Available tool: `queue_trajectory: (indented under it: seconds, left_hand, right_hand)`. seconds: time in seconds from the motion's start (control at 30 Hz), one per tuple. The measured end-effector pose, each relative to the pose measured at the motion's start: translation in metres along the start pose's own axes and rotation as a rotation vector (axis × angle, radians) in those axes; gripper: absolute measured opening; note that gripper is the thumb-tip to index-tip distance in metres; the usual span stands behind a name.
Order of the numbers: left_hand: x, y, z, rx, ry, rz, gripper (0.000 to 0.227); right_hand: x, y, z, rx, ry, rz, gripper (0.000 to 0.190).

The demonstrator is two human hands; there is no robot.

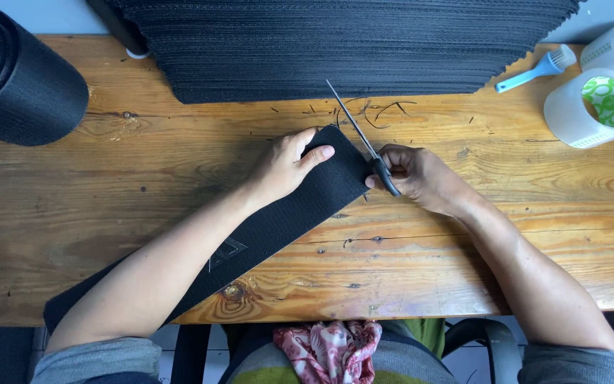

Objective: Cutting shapes out of black foam mats using scissors and cleaning them with a brush.

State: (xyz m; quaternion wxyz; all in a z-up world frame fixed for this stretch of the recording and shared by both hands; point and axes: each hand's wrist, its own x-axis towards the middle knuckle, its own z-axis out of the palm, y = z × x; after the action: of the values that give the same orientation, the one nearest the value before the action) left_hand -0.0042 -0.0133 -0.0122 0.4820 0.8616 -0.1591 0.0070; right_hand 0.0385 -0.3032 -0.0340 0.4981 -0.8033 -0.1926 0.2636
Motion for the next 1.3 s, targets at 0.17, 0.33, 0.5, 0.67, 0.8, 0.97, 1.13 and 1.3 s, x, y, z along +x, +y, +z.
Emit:
queue_trajectory:
  seconds: [0.17,0.33,0.5,0.67,0.8,0.97,1.13,1.3]
  left_hand:
    - [-0.001,0.015,-0.003,0.004,-0.009,-0.03,0.06]
    - [0.001,0.029,-0.01,-0.043,-0.023,-0.057,0.063]
    - [0.002,0.009,-0.004,-0.024,-0.033,-0.072,0.067]
    - [-0.002,0.03,-0.011,-0.078,-0.03,-0.057,0.064]
    - [0.001,-0.011,0.005,-0.079,-0.046,-0.071,0.065]
    - [-0.001,-0.018,0.002,-0.154,-0.031,-0.021,0.054]
    - [0.003,-0.026,0.004,-0.132,-0.034,0.023,0.054]
    - [0.0,-0.008,-0.001,-0.164,-0.056,0.029,0.049]
  right_hand:
    - [-0.005,-0.014,0.0,0.021,0.0,0.031,0.025]
    - [-0.004,-0.012,0.0,-0.01,-0.003,0.04,0.026]
    - [0.002,0.002,-0.009,0.017,-0.081,0.105,0.021]
    - [-0.006,-0.044,-0.031,0.029,-0.053,0.075,0.021]
    - [-0.011,-0.063,-0.042,0.056,0.016,0.041,0.017]
    - [-0.013,-0.057,-0.046,-0.002,-0.006,0.041,0.021]
    - [-0.016,-0.062,-0.034,0.088,-0.003,0.03,0.02]
    - [-0.012,-0.055,-0.021,0.038,-0.077,-0.009,0.024]
